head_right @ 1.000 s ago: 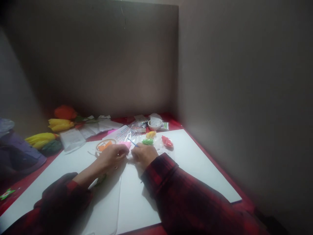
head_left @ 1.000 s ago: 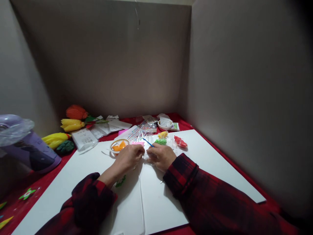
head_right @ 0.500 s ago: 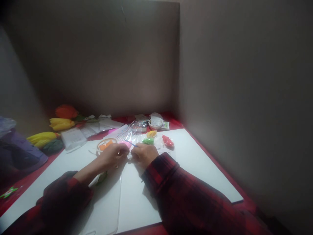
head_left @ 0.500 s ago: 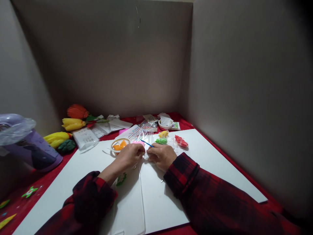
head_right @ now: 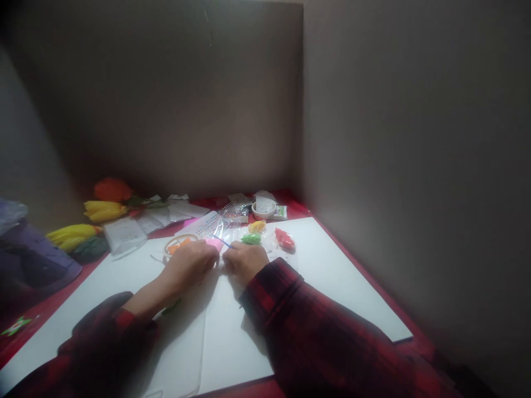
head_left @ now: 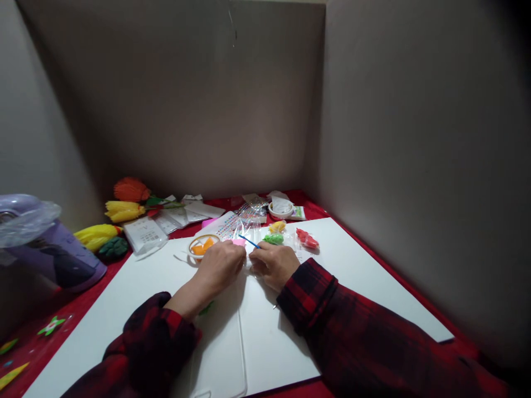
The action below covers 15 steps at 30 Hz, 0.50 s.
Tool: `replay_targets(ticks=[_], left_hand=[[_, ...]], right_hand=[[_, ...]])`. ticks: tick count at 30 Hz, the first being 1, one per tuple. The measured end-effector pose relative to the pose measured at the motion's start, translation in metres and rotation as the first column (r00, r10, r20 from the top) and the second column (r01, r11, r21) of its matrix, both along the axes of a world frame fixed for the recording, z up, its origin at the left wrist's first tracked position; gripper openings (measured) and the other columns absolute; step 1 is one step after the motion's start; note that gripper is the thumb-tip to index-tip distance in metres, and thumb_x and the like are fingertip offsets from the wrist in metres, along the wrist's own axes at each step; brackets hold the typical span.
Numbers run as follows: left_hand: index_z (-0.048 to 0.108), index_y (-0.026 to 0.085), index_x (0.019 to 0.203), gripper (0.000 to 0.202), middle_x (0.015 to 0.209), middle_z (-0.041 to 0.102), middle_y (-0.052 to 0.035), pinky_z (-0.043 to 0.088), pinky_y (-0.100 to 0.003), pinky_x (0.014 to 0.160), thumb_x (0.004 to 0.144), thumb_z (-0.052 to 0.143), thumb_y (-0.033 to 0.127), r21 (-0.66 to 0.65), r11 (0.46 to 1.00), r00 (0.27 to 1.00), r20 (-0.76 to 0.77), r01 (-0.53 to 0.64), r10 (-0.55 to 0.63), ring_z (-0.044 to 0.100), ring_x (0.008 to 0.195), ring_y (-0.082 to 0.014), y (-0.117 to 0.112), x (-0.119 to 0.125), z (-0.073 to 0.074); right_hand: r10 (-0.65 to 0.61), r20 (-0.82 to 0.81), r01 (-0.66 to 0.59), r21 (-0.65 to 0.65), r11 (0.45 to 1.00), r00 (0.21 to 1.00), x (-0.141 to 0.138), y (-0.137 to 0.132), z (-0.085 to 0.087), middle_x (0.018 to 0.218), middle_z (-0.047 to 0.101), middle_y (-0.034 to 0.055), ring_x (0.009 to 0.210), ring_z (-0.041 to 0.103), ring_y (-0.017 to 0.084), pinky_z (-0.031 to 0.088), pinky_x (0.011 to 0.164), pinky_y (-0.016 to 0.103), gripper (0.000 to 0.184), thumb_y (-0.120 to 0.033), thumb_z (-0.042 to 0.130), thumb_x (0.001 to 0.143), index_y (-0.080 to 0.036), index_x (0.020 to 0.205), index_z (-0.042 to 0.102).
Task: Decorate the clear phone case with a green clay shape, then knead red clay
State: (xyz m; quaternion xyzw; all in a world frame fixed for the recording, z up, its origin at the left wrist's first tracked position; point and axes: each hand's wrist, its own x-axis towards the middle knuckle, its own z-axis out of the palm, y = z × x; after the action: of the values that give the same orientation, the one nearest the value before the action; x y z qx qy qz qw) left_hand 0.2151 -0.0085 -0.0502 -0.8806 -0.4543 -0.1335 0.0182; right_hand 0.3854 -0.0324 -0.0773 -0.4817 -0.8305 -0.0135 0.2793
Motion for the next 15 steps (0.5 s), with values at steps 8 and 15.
replay_targets(ticks=[8, 15], left_hand=[[0.054, 0.018, 0.057, 0.019, 0.061, 0.054, -0.0058, 0.037, -0.033, 0.066, 0.072, 0.047, 0.008, -0.072, 0.997, 0.980, 0.196, -0.012, 0.026, 0.051, 0.067, -0.0208, -0.003, -0.004, 0.015], [0.063, 0.014, 0.074, 0.020, 0.060, 0.063, -0.0018, 0.038, -0.022, 0.050, 0.081, 0.049, 0.027, -0.441, 0.887, 0.875, 0.473, 0.139, 0.098, 0.053, 0.053, -0.0119, -0.007, -0.012, 0.025]], right_hand=[[-0.039, 0.032, 0.039, -0.011, 0.999, 0.999, -0.002, -0.002, 0.003, 0.081, 0.063, 0.0001, 0.065, 0.054, 0.012, 0.028, 0.055, 0.026, 0.007, -0.024, 0.061, 0.080, -0.021, 0.081, 0.067], [-0.075, 0.043, 0.075, 0.016, 0.997, 0.996, 0.000, 0.000, 0.001, 0.079, 0.063, 0.0002, 0.063, 0.053, 0.013, 0.026, 0.053, 0.027, 0.010, -0.028, 0.060, 0.081, -0.021, 0.077, 0.067]])
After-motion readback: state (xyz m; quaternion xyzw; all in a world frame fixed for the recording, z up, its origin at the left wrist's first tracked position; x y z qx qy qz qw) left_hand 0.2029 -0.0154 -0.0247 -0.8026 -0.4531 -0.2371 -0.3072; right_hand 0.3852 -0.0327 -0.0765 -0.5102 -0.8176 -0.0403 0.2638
